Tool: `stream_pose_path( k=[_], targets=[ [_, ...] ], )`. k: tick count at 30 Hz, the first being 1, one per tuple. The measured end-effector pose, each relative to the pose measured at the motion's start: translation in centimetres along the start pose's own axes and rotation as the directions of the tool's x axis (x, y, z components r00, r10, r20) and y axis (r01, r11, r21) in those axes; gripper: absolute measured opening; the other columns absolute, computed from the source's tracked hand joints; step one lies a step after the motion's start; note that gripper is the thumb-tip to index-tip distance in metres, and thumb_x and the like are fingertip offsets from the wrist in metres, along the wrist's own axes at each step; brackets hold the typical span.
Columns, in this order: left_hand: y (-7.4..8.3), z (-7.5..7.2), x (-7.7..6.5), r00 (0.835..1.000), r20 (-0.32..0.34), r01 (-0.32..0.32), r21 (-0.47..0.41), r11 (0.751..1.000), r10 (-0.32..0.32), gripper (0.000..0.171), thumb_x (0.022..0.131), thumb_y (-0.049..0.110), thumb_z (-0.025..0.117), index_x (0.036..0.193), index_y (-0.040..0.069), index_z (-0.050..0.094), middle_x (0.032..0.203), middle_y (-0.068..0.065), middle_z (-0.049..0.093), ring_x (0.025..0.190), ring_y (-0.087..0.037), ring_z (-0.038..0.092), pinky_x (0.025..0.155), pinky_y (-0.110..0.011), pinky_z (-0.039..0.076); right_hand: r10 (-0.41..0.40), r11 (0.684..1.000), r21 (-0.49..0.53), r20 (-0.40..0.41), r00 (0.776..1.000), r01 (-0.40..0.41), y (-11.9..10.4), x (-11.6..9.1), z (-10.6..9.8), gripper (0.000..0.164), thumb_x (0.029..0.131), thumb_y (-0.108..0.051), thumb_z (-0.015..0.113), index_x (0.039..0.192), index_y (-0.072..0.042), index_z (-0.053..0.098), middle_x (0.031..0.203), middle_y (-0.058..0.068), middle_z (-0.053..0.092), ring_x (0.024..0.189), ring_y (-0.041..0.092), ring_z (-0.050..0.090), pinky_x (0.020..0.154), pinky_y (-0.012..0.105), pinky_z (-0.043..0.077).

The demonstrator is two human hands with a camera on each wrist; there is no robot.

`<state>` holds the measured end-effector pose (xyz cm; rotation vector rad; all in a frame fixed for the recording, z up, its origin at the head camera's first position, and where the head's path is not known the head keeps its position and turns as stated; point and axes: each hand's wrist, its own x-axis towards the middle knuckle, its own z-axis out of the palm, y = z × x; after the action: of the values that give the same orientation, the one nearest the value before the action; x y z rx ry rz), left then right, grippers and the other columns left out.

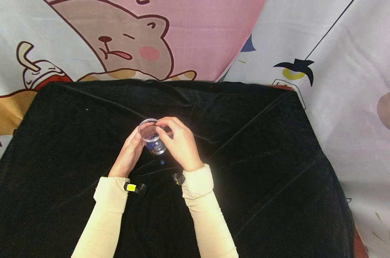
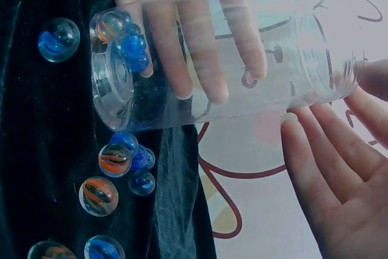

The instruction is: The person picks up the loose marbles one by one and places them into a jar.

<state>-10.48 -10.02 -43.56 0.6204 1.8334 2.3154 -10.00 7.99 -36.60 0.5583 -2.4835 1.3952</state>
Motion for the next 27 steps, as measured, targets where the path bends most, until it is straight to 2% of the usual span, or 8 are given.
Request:
stream_pose_path(
  k=[9,17,27],
  targets=[
    [0.3,0.1,0.0,1.0,-0.005,0.014,0.009,1.0,-0.014,0.044,0.096,0.032,0.033,0.133,0.01,0.037,0.131,-0.018,0.042,0.124,-0.028,0.035,0.101,-0.05,0.017,0.009,1.0,-0.004,0.013,1.0,-0.009,0.0,0.1,-0.1,0.027,0.088,-0.031,0.054,0.105,-0.011,0.062,0.105,-0.009,0.057,0.097,0.003,0.053,0.078,0.023,0.046],
    [1.9,0.8,-0.2,1.0,0.01,0.003,0.033,0.999,-0.003,0.04,0.097,0.018,0.027,0.133,0.004,0.034,0.131,-0.023,0.039,0.124,-0.033,0.032,0.101,-0.054,0.016,0.018,1.0,0.001,0.016,1.0,-0.018,0.0,0.0,-0.1,0.028,0.088,-0.032,0.054,0.106,-0.011,0.062,0.105,-0.009,0.057,0.097,0.003,0.053,0.079,0.024,0.046],
    [2.1,0.9,-0.2,1.0,0.012,0.002,0.04,0.999,-0.003,0.041,0.097,0.021,0.028,0.133,0.002,0.033,0.131,-0.025,0.038,0.124,-0.036,0.032,0.1,-0.055,0.016,0.022,1.0,-0.006,0.02,1.0,-0.022,-0.1,0.0,-0.2,0.026,0.088,-0.033,0.054,0.105,-0.014,0.062,0.105,-0.01,0.057,0.097,0.002,0.052,0.079,0.022,0.046]
  ],
)
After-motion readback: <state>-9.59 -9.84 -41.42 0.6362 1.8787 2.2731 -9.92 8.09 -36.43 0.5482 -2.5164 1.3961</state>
